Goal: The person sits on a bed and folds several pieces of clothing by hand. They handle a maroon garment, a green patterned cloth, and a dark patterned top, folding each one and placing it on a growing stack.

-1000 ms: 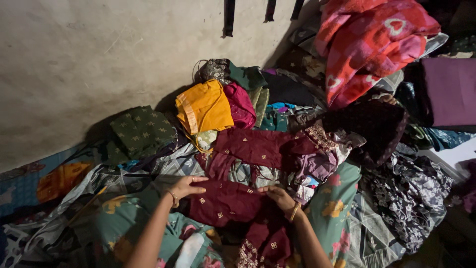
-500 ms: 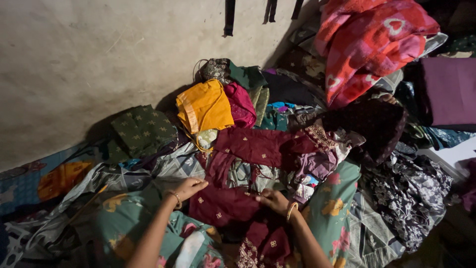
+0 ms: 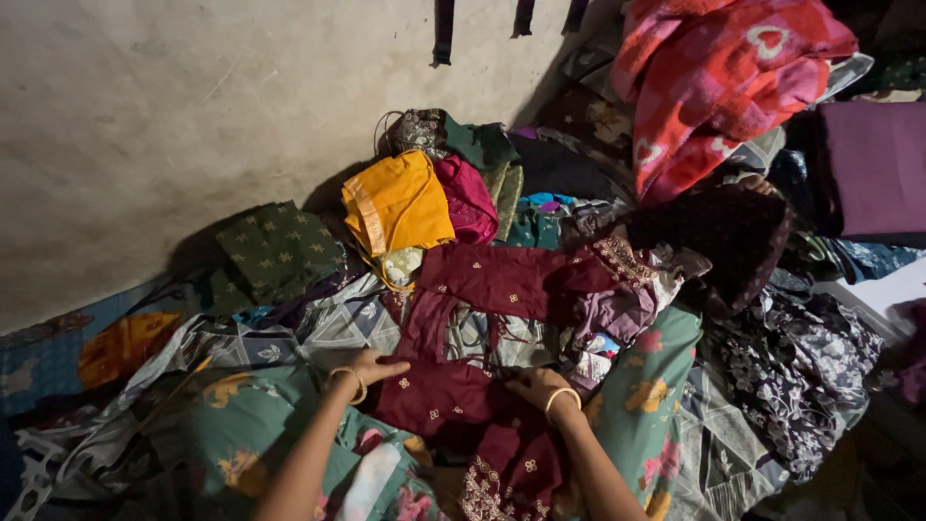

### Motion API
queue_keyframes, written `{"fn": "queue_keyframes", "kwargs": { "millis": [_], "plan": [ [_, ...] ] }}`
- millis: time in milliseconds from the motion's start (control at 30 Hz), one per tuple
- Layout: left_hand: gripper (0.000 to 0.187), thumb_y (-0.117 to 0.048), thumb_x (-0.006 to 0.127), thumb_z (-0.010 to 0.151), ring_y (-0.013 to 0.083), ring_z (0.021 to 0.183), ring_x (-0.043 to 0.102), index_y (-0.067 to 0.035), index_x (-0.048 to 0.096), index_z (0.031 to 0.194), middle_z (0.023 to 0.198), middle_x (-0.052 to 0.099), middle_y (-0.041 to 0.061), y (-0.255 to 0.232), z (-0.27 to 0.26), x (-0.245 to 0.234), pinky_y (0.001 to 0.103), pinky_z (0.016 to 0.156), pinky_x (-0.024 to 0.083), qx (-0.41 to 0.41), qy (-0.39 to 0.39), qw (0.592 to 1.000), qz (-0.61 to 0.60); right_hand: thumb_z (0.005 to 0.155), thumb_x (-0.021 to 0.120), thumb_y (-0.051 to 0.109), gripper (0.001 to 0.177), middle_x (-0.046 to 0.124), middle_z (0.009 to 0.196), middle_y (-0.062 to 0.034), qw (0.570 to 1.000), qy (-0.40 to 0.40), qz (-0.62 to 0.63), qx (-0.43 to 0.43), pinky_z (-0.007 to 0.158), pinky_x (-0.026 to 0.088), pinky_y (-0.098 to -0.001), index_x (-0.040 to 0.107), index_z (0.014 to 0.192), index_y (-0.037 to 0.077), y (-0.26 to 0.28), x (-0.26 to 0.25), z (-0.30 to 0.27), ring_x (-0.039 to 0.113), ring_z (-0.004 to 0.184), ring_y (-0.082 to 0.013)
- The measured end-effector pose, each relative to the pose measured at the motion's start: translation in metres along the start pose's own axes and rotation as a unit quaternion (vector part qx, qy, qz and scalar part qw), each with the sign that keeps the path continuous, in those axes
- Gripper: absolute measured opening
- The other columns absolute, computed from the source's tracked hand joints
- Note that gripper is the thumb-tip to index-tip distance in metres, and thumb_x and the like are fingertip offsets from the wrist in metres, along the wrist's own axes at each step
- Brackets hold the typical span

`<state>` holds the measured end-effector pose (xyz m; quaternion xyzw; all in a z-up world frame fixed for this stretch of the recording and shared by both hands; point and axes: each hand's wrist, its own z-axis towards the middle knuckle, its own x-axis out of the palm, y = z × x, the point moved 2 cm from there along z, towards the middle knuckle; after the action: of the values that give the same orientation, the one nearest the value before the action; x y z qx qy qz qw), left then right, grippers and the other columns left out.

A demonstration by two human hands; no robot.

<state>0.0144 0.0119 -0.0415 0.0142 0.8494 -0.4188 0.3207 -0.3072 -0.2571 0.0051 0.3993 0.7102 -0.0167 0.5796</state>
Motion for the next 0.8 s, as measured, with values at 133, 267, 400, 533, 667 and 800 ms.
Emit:
{"fn": "queue_keyframes", "kwargs": {
  "millis": [133, 267, 400, 533, 667, 800],
  "plan": [
    [0.084, -0.069, 0.085, 0.069, 0.0253, 0.104, 0.069, 0.003, 0.070, 0.110, 0.112, 0.073, 0.019, -0.004, -0.005, 0.009, 0.038, 0.095, 0.053, -0.037, 0.032, 0.999, -0.009, 0.085, 0.070, 0.054, 0.051, 0.075, 0.103, -0.0178, 0.996, -0.049, 0.046, -0.063, 0.086, 0.056, -0.0456, 0.074, 0.107, 0.009, -0.004, -0.001, 0.000, 0.072, 0.097, -0.0370],
    [0.073, -0.062, 0.086, 0.067, 0.0242, 0.092, 0.072, 0.003, 0.078, 0.098, 0.100, 0.079, 0.017, -0.010, -0.011, 0.024, 0.038, 0.091, 0.055, -0.069, 0.045, 0.985, -0.150, 0.083, 0.076, 0.056, 0.058, 0.074, 0.106, -0.0190, 0.996, -0.051, 0.048, -0.048, 0.087, 0.055, -0.0461, 0.069, 0.112, 0.006, -0.016, 0.007, 0.007, 0.070, 0.101, -0.0381],
    [0.060, -0.051, 0.090, 0.066, 0.0241, 0.090, 0.075, -0.002, 0.077, 0.097, 0.097, 0.081, 0.014, -0.009, -0.014, 0.024, 0.036, 0.089, 0.056, -0.070, 0.005, 0.988, -0.138, 0.092, 0.063, 0.058, 0.054, 0.074, 0.112, -0.0183, 0.996, 0.027, -0.082, 0.009, 0.090, 0.055, -0.0475, 0.070, 0.119, 0.012, -0.023, 0.021, 0.005, 0.071, 0.104, -0.0364],
    [0.058, -0.054, 0.085, 0.068, 0.0235, 0.092, 0.079, -0.004, 0.079, 0.096, 0.094, 0.082, 0.011, -0.008, -0.014, 0.020, 0.034, 0.088, 0.058, -0.052, -0.008, 0.998, -0.045, 0.095, 0.057, 0.062, 0.057, 0.071, 0.121, -0.0147, 0.977, 0.054, -0.205, 0.028, 0.092, 0.056, -0.0468, 0.066, 0.126, 0.014, -0.008, 0.013, -0.003, 0.069, 0.111, -0.0326],
    [0.090, -0.057, 0.088, 0.073, 0.0282, 0.104, 0.070, 0.007, 0.058, 0.128, 0.113, 0.072, 0.020, -0.004, -0.019, 0.011, 0.038, 0.091, 0.056, -0.004, 0.015, 0.999, -0.039, 0.093, 0.059, 0.063, 0.059, 0.062, 0.135, -0.0137, 0.981, 0.015, -0.181, 0.065, 0.101, 0.051, -0.0426, 0.065, 0.127, 0.016, 0.019, -0.035, -0.036, 0.062, 0.123, -0.0306],
    [0.121, -0.052, 0.089, 0.078, 0.0329, 0.122, 0.062, 0.000, 0.013, 0.157, 0.151, 0.043, 0.026, 0.004, -0.031, 0.001, 0.043, 0.093, 0.060, -0.066, 0.076, 0.994, 0.043, 0.080, 0.069, 0.057, 0.065, 0.062, 0.139, -0.0059, 0.994, 0.057, -0.088, -0.012, 0.109, 0.048, -0.0375, 0.062, 0.134, 0.021, 0.053, -0.077, -0.107, 0.058, 0.131, -0.0251]
  ]
}}
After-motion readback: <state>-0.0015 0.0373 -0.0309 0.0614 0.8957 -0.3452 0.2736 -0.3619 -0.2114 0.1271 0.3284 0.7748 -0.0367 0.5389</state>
